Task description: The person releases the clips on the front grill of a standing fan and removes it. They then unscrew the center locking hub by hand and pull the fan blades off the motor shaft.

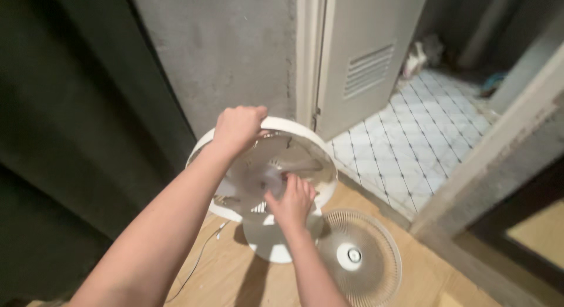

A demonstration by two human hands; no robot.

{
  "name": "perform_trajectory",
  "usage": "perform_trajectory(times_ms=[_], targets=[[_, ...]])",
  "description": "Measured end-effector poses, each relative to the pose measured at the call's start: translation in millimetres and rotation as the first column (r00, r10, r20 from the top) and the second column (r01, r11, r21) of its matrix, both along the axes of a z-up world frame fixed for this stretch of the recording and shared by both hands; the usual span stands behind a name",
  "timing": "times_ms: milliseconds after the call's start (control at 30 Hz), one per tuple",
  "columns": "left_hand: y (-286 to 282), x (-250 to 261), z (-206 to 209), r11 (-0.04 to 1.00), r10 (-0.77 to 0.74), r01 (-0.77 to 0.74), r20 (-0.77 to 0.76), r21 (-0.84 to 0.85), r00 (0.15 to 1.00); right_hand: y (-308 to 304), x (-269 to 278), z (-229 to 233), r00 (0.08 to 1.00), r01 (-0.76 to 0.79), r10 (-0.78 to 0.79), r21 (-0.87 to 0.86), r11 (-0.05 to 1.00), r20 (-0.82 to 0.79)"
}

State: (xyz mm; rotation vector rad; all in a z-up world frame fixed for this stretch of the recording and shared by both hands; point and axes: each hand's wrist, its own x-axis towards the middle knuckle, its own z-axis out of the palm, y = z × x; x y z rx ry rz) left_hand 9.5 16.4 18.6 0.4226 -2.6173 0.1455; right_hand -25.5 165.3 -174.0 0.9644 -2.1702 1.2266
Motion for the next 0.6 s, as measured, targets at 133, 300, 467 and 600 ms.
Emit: perform_trajectory(times_ms=[133,300,467,600], targets=[[-3,-2,-7,0.998,-0.063,0.06,-0.089,-0.036,0.994,2,-13,-20,0.991,-0.016,0.002,0.103,0.995,0.131],[-12,-10,-11,0.998,-0.068,0.065,-0.12,-0.025,0.99,6,-13,-36,0.988,-0.041,0.003,0.24,0.97,0.157],[-17,-6,-14,0.996,-0.079,0.074,-0.128,-0.042,0.989,3,-7,-23,0.896,-0.186,0.128,0.098,0.978,0.425],[-16,-6,-16,0.994,-0.105,0.105,-0.144,-0.013,0.984,4,1,-21,0.951,-0.083,0.037,0.138,0.987,0.306]])
